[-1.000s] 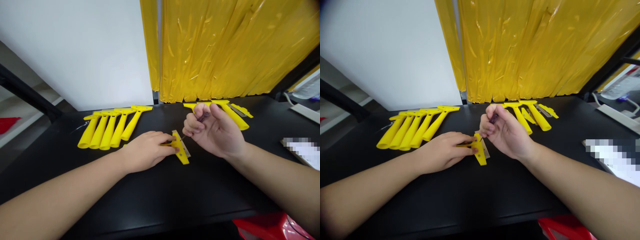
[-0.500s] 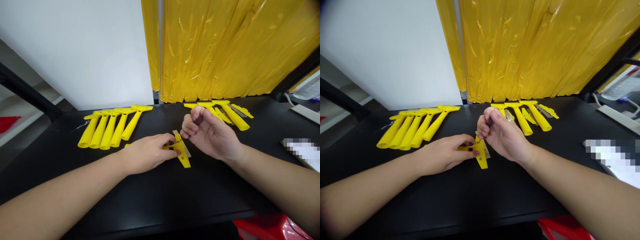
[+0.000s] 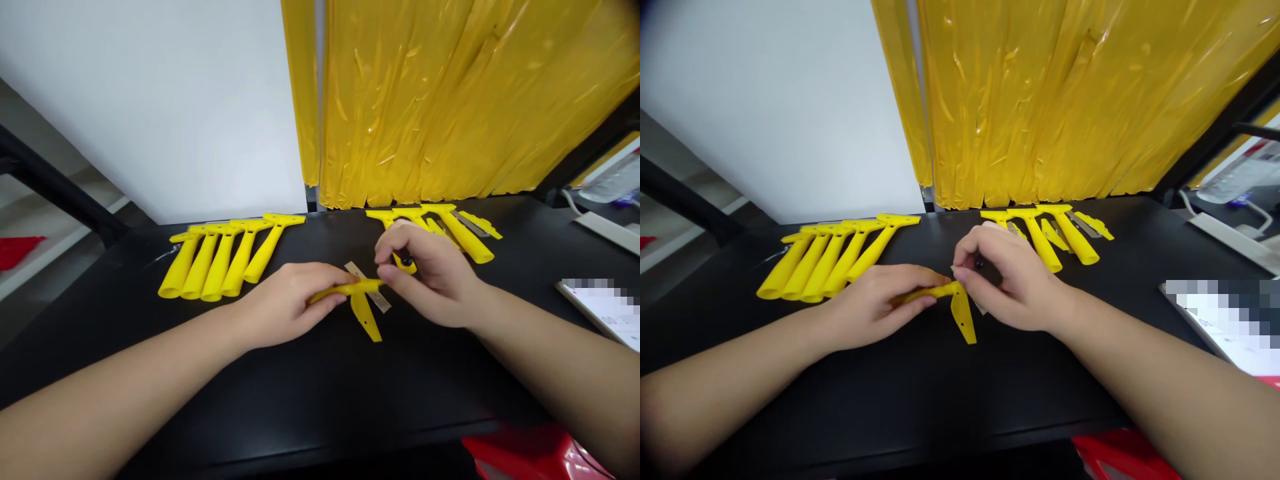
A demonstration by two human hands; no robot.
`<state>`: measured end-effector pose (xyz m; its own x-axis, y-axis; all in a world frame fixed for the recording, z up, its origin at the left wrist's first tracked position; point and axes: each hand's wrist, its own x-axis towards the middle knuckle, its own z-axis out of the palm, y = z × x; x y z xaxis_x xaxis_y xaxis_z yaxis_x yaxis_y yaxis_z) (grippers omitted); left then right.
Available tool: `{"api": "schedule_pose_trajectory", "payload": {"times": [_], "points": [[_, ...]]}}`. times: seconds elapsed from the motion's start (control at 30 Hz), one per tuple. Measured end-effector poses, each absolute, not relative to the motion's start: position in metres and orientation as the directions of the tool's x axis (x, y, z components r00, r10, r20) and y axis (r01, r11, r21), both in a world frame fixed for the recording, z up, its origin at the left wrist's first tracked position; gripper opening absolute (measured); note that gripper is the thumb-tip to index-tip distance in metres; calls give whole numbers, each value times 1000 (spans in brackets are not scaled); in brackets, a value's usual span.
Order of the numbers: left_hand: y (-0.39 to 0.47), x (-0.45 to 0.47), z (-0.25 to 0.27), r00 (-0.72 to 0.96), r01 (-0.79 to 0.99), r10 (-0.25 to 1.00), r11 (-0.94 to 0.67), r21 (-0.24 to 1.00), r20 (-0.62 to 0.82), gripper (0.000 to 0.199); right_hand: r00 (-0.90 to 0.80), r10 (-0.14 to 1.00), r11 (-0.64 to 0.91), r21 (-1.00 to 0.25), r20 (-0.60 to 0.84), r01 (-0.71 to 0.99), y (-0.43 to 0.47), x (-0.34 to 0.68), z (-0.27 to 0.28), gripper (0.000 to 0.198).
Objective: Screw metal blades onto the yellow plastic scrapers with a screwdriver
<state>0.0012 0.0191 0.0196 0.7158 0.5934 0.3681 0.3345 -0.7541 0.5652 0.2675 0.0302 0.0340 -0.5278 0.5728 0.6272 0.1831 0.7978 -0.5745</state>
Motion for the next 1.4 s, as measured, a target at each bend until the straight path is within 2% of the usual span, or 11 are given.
{"api": "schedule_pose_trajectory", "payload": {"times": [0.1, 0.17, 0.3, 0.47, 0.63, 0.83, 0.97, 1.13, 1.27, 1.33, 1.4], "points": [[20, 4, 16, 624, 268, 759, -432, 861, 186, 27, -581, 523, 852, -403, 624, 333, 32, 267, 34, 9], [22, 6, 13, 613, 173, 784, -252, 952, 96, 24, -567, 566, 824, -382, 599, 419, 34, 267, 32, 17], [29, 9, 6, 601, 73, 798, -10, 997, -36, 21, -575, 644, 760, -344, 504, 551, 37, 267, 27, 32], [36, 10, 0, 565, 4, 806, 214, 977, -179, 28, -653, 667, 744, -279, 359, 607, 36, 268, 26, 27], [37, 11, -2, 579, -32, 779, 317, 948, -241, 32, -682, 679, 732, -308, 270, 608, 36, 267, 23, 28], [35, 9, 0, 558, -26, 780, 358, 934, -283, 52, -690, 689, 712, -387, 223, 586, 36, 265, 23, 16], [33, 10, 1, 523, -51, 797, 381, 923, -300, 57, -692, 676, 728, -375, 252, 575, 38, 266, 23, 9], [34, 14, 8, 375, -146, 869, 400, 905, -323, 58, -619, 713, 700, -377, 328, 606, 41, 269, 25, 6], [32, 16, 16, 336, -256, 884, 419, 871, -327, 61, -624, 693, 715, -457, 361, 529, 39, 268, 27, 28], [30, 16, 18, 359, -292, 877, 431, 854, -320, 65, -667, 646, 756, -429, 371, 494, 38, 268, 26, 38], [29, 16, 19, 372, -329, 879, 427, 842, -300, 65, -674, 628, 775, -398, 390, 492, 38, 268, 25, 37]]}}
